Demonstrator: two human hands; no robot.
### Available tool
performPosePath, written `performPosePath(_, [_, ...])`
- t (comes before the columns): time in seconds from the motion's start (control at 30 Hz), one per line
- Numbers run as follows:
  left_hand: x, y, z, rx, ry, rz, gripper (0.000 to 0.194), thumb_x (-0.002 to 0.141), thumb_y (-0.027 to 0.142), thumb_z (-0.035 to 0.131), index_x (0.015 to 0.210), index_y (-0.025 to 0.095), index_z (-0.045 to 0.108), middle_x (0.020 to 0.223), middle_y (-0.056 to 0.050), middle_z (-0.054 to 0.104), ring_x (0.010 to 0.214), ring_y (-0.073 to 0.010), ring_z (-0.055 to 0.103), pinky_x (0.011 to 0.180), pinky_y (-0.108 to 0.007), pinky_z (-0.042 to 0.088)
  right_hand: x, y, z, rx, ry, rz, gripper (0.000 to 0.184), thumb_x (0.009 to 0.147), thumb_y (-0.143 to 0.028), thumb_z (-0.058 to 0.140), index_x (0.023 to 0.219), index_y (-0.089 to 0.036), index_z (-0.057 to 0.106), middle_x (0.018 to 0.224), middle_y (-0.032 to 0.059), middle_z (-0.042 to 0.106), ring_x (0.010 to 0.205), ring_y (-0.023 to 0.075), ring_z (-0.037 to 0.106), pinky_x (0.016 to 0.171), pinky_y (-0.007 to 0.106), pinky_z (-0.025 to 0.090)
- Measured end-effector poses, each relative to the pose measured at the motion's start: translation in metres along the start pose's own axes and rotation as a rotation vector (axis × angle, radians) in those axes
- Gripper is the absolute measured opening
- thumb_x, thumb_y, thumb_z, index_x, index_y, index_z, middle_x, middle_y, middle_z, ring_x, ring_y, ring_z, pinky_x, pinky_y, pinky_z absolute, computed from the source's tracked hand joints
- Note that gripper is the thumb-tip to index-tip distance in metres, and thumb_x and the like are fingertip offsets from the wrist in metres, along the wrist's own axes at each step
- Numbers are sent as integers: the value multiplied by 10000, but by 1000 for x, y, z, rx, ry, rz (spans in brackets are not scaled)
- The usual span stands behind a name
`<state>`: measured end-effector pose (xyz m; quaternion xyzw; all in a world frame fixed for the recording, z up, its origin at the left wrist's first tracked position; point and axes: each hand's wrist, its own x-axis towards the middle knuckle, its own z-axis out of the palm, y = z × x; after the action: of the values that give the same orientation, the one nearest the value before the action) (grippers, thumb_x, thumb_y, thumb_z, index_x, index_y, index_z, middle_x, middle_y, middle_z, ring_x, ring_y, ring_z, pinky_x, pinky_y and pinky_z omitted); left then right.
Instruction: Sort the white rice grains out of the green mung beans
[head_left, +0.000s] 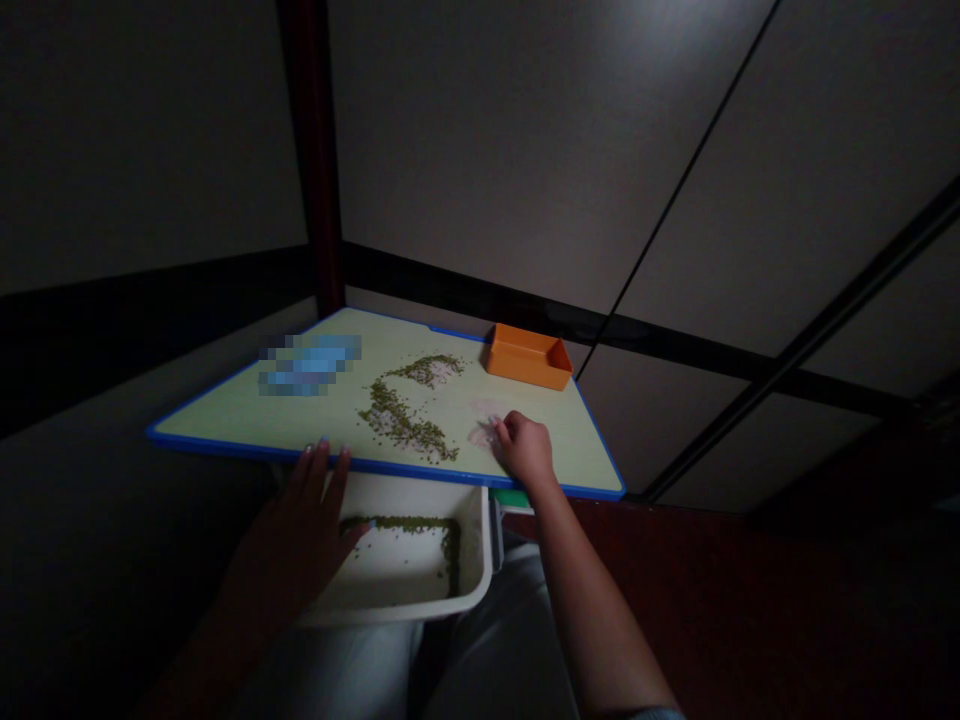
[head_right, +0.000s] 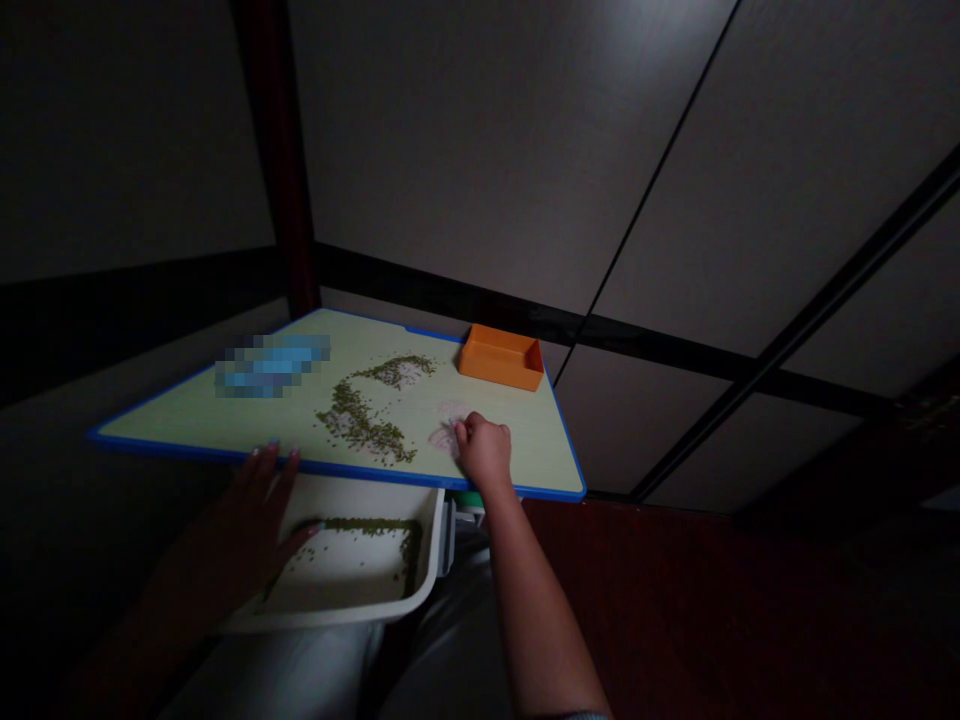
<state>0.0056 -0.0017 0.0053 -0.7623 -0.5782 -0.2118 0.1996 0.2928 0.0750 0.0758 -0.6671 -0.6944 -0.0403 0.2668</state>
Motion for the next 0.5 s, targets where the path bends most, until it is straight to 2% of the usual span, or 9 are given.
performPosePath(0.1, [0, 0, -2, 3, -13, -18, 800, 761, 476, 403, 1414, 78, 169, 1511, -242, 161, 1416, -338, 106, 1032, -529, 347, 0, 3, 2, 27, 9, 25, 300, 893, -412, 450, 750, -198, 604, 669, 27, 649, 585, 131, 521, 558, 245, 239])
performPosePath(0.23, [1, 1, -4, -4, -36, -28, 805, 759, 479, 417, 1415, 85, 166, 1517, -233, 152, 1418, -329, 102, 1045, -516, 336, -1, 3, 1, 100, -69, -84, 306, 900, -415, 441, 744, -200, 595, 657, 6, 644, 574, 122, 525, 558, 237, 258])
performPosePath(0.33, [1, 2, -4, -8, -49, -27, 813, 753, 468, 430, 1410, 63, 174, 1509, -254, 150, 1414, -348, 109, 1034, -529, 341, 0, -3, 0, -8, -68, -101, 300, 907, -411, 437, 781, -199, 607, 683, 29, 665, 601, 139, 552, 620, 251, 284])
performPosePath(0.5, [1, 3, -4, 7, -63, -41, 804, 760, 444, 434, 1414, 70, 153, 1511, -256, 136, 1415, -351, 100, 1011, -532, 360, 3, -12, 2, -216, -13, 16, 312, 923, -403, 409, 840, -173, 603, 702, 86, 679, 637, 175, 595, 727, 301, 283])
